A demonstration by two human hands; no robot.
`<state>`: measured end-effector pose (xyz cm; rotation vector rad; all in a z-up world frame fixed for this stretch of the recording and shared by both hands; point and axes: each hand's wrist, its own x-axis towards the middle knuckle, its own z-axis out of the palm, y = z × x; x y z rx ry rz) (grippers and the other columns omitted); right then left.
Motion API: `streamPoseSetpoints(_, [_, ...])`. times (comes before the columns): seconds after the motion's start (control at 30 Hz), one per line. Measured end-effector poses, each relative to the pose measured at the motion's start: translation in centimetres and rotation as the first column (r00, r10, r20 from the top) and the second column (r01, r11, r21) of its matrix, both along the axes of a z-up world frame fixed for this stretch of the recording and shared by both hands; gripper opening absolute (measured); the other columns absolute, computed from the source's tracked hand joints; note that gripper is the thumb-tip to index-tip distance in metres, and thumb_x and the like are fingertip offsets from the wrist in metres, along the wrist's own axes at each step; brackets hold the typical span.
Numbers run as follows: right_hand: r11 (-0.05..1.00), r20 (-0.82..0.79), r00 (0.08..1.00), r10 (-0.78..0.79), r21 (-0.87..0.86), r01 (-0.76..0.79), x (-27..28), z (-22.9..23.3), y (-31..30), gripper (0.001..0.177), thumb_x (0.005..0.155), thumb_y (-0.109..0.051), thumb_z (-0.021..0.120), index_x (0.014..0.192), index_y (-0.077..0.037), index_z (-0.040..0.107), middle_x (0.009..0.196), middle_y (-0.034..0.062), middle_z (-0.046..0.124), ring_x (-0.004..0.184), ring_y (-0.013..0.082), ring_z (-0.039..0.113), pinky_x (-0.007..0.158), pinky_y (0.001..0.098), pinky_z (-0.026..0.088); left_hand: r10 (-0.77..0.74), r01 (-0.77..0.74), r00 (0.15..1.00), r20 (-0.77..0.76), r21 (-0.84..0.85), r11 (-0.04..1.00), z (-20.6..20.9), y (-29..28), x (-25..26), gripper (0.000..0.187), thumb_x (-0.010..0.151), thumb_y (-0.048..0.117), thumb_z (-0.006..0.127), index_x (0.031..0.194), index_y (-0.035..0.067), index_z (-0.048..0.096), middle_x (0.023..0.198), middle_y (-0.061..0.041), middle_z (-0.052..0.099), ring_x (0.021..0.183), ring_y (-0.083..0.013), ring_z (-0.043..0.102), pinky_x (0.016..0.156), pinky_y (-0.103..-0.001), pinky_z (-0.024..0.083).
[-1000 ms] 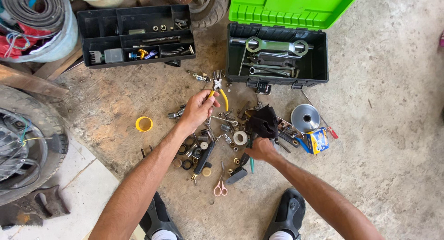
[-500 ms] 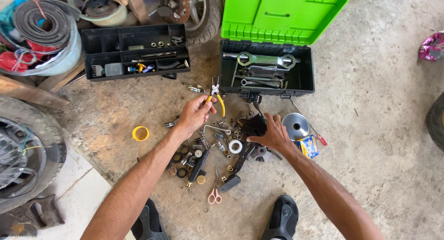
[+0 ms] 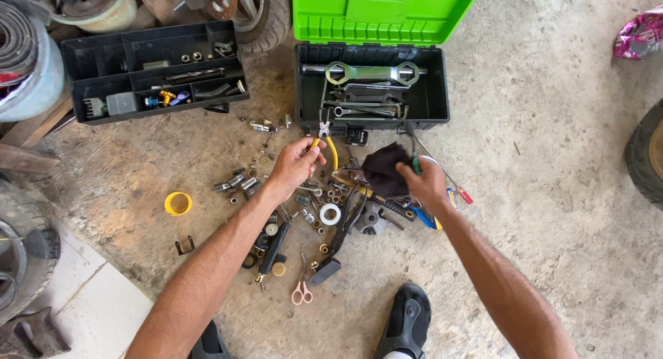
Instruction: The person cleans a variety of motorcycle parts and fasteners with a black cloth and then uses a pair of pliers to adjust a component.
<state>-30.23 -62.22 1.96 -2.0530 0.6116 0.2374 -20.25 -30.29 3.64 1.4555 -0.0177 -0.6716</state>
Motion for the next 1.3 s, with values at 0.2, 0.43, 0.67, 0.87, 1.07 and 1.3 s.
streamPoseSetpoints(0.2, [0.909,0.199,0.972,0.121,-0.417,-0.028,-1.0,-0.1,-4.3,0.043,0.090,-0.033,0.079,0.125,-0.007,0.074,0.106,0.0219,0.069,0.097,0.0263,0.065,0.083,0.0399,0.053,-0.034,0.034,0.999,0.004,0.020,0.999,0.8,-1.3,0.0,0.024,0.105,0.014,0.052,0.122,0.005,0.065,0.084,0.000,0.067,0.060,-0.0032,0.049,0.052,-0.019,0.042])
streamPoseSetpoints(0.43, [0.943,0.233,0.957,0.176,-0.317,-0.096,0.5,4.3,-0.7,0.037,0.096,-0.038,0.072,0.122,-0.010,0.074,0.106,0.0156,0.071,0.096,0.0234,0.069,0.081,0.0385,0.055,-0.029,-0.007,0.989,0.146,0.237,0.971,6.1,-0.1,0.0,0.029,0.102,0.028,0.067,0.114,0.002,0.067,0.083,-0.003,0.064,0.068,-0.0070,0.055,0.058,-0.024,0.045])
streamPoseSetpoints(0.67, [0.975,0.111,0.976,0.186,0.102,-0.198,2.3,17.4,7.4,0.039,0.104,-0.038,0.060,0.124,-0.007,0.072,0.081,0.0056,0.060,0.057,0.0050,0.047,0.048,0.0253,0.038,-0.039,-0.068,0.921,0.387,0.260,0.963,13.9,3.7,-1.3,0.030,0.095,0.031,0.072,0.110,0.006,0.074,0.092,0.002,0.074,0.083,-0.0067,0.065,0.073,-0.028,0.052])
streamPoseSetpoints(0.87, [0.881,0.114,0.949,0.294,0.353,-0.315,0.9,25.5,11.9,0.042,0.106,-0.036,0.041,0.127,-0.006,0.061,0.086,0.0036,0.066,0.050,0.0088,0.045,0.043,0.0285,0.037,-0.032,-0.029,0.986,0.162,0.362,0.932,20.3,6.6,-5.0,0.031,0.104,0.035,0.061,0.119,0.016,0.080,0.068,-0.002,0.048,0.062,-0.0150,0.040,0.052,-0.030,0.032])
streamPoseSetpoints(1.07, [0.816,0.192,0.958,0.213,0.504,-0.282,-2.4,32.8,15.4,0.041,0.109,-0.035,0.038,0.119,-0.003,0.061,0.079,0.0035,0.061,0.055,0.0097,0.050,0.045,0.0287,0.042,-0.036,0.003,0.984,0.173,0.184,0.983,26.8,8.4,-8.8,0.031,0.104,0.033,0.055,0.115,0.009,0.072,0.095,0.002,0.068,0.079,-0.0077,0.063,0.062,-0.030,0.057])
streamPoseSetpoints(1.3, [0.794,0.307,0.943,0.128,0.538,-0.283,-6.3,39.8,19.6,0.035,0.107,-0.034,0.049,0.120,-0.008,0.069,0.076,-0.0023,0.059,0.060,0.0058,0.050,0.050,0.0231,0.040,-0.100,0.153,0.950,0.295,-0.162,0.975,34.9,8.5,-12.3,0.025,0.107,0.029,0.047,0.116,0.008,0.057,0.111,-0.009,0.075,0.106,-0.0211,0.075,0.090,-0.034,0.065])
